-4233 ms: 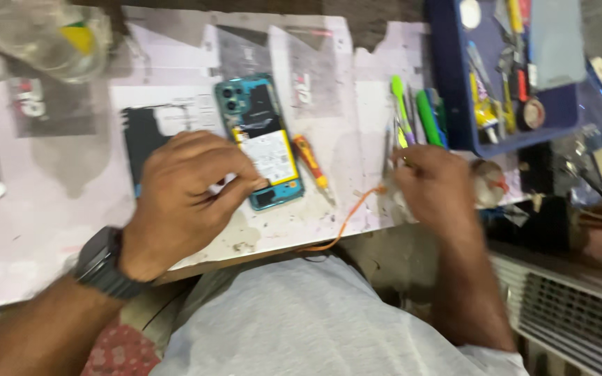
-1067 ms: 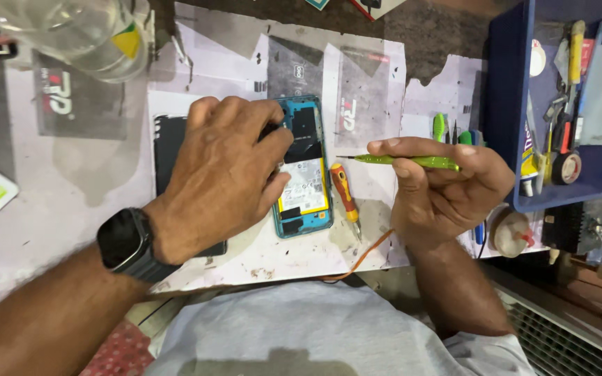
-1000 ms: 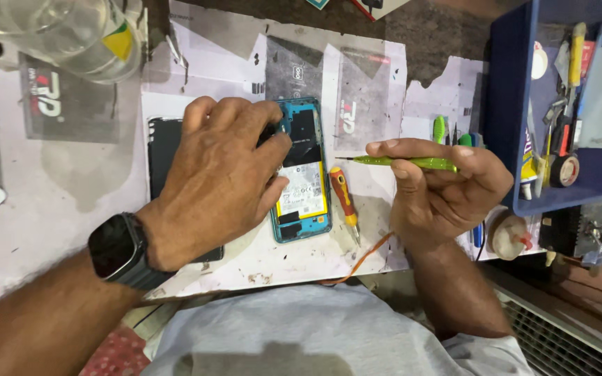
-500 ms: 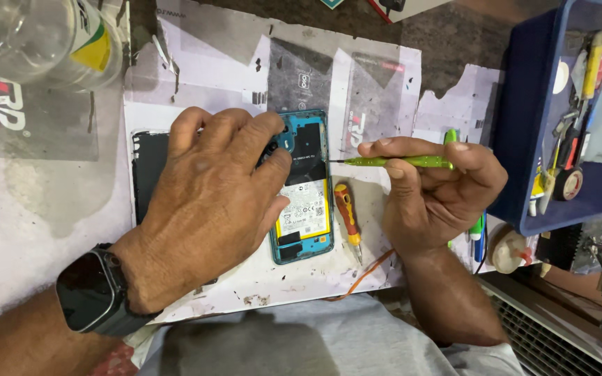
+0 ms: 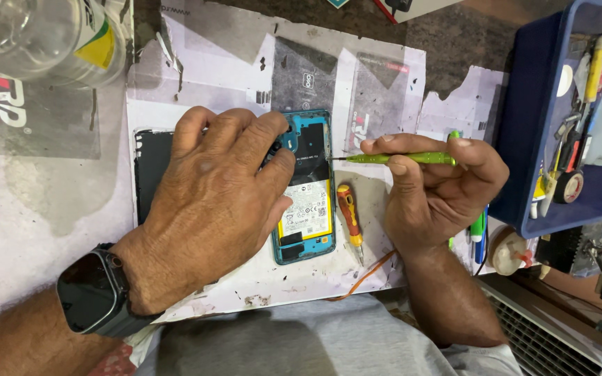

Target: The person disassembles a smartphone by removing screws from the back cover using a screwdriver and a green tool. They then reassemble the phone by attaching the back cover and testing the device by turning it on.

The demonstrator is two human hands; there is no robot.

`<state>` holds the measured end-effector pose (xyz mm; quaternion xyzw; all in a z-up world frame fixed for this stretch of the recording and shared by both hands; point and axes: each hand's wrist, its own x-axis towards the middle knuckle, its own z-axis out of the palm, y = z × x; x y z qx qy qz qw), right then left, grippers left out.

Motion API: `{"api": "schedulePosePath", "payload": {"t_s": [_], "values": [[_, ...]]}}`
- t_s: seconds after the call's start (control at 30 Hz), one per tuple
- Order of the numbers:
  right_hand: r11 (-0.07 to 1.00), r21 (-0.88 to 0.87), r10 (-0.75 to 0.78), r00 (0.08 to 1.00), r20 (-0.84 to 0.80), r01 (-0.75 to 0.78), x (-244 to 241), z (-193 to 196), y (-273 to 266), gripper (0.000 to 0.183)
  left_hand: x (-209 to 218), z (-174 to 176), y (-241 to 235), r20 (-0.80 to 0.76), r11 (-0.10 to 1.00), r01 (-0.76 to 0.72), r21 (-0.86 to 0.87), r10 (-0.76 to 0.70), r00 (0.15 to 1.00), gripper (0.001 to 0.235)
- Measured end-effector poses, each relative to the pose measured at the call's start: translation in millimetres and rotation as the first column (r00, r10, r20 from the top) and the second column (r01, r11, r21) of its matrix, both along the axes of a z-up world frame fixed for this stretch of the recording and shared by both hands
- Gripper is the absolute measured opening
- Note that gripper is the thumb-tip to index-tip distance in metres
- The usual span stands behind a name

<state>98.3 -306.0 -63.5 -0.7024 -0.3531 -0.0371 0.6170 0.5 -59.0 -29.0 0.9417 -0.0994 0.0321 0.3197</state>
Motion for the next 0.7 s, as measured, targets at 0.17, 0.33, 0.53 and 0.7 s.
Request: {"api": "schedulePosePath", "payload": {"t_s": [0.17, 0.33, 0.53, 0.7], "values": [[1.000, -0.014, 0.001, 1.000, 0.006, -0.001, 0, -1, -1, 0.046, 0, 0, 0, 0.004, 1.000, 0.003, -0.001, -0.003, 1.000, 0.046], [1.000, -0.003, 0.000, 1.000, -0.008, 0.000, -1, -2, -2, 0.046, 0, 0, 0, 0.005, 1.000, 0.001, -0.002, -0.001, 1.000, 0.046], [0.999, -0.052, 0.003, 0.999, 0.043, 0.000, -2, 1, 0, 0.046, 1, 0, 0, 0.010, 1.000, 0.002, -0.003, -0.002, 1.000, 0.046], [0.995, -0.088, 0.077, 0.961, 0.265, -0.056, 2, 9, 10, 0.044, 1, 1, 0, 0.011, 1.000, -0.006, -0.001, 0.006, 1.000, 0.045]]}}
